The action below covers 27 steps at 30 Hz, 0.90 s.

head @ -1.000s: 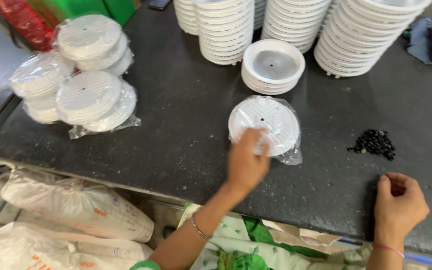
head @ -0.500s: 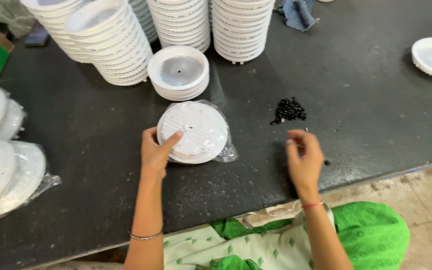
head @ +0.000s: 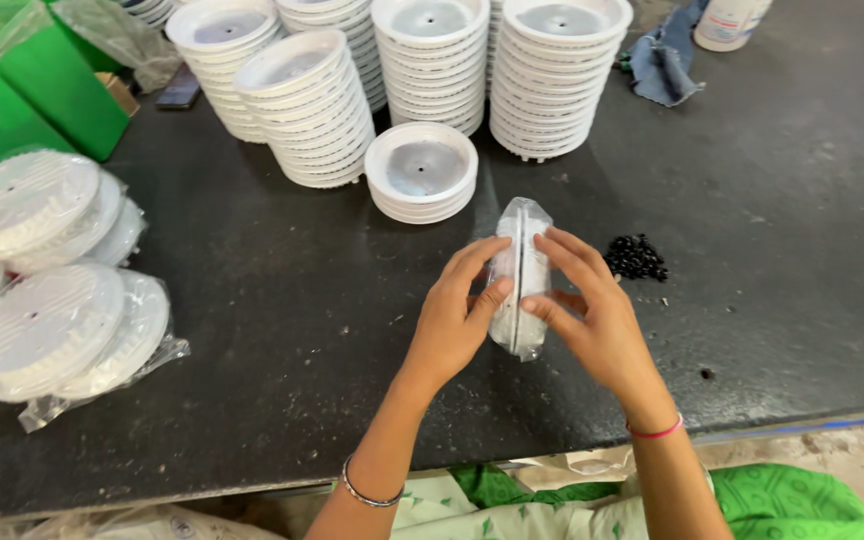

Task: The person picks small black screws from a pile on the workbench and inserts them one by one into holes on a white plastic lamp cover dome, pressing each into place. They then stack the finished cover onto a pile of completed covers and begin fitting screws into the next cover.

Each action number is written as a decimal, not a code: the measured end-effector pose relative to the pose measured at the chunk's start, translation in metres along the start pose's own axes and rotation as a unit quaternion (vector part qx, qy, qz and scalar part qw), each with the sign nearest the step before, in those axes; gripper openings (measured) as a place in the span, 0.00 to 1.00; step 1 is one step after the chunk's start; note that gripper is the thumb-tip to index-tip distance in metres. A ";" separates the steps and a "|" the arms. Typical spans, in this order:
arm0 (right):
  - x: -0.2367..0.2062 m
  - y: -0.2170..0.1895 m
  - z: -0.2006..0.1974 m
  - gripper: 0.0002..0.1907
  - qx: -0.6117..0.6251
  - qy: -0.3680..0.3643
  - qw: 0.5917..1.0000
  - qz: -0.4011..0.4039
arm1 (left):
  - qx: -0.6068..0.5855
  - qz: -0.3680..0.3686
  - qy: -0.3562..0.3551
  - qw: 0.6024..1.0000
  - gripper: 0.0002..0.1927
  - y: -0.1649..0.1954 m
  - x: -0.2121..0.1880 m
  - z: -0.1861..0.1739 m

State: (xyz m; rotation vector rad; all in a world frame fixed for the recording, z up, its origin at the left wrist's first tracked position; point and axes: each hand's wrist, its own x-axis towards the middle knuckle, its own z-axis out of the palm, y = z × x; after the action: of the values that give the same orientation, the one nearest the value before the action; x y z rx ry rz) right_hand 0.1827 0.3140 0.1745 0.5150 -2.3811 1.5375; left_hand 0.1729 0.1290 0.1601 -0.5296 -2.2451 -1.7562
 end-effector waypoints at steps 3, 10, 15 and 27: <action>-0.004 0.004 -0.012 0.28 0.015 -0.007 0.999 0.035 | 0.058 0.044 -0.007 0.997 0.22 0.007 0.005 0.005; -0.011 0.006 -0.013 0.23 -0.007 0.043 0.998 0.041 | 0.062 -0.001 0.006 0.998 0.14 0.006 0.009 0.013; -0.013 0.008 -0.017 0.11 -0.044 0.112 0.993 0.014 | 0.093 0.027 0.017 0.995 0.08 0.010 0.008 0.028; -0.029 0.012 -0.016 0.03 0.003 0.126 0.992 -0.015 | 0.164 -0.001 -0.006 0.986 0.12 0.048 -0.008 0.025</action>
State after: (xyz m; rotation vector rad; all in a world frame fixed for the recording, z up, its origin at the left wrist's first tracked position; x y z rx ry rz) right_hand 0.2044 0.3382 0.1591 0.3335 -2.1685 1.4990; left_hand 0.2010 0.1625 0.1928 -0.4663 -2.4719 -1.3434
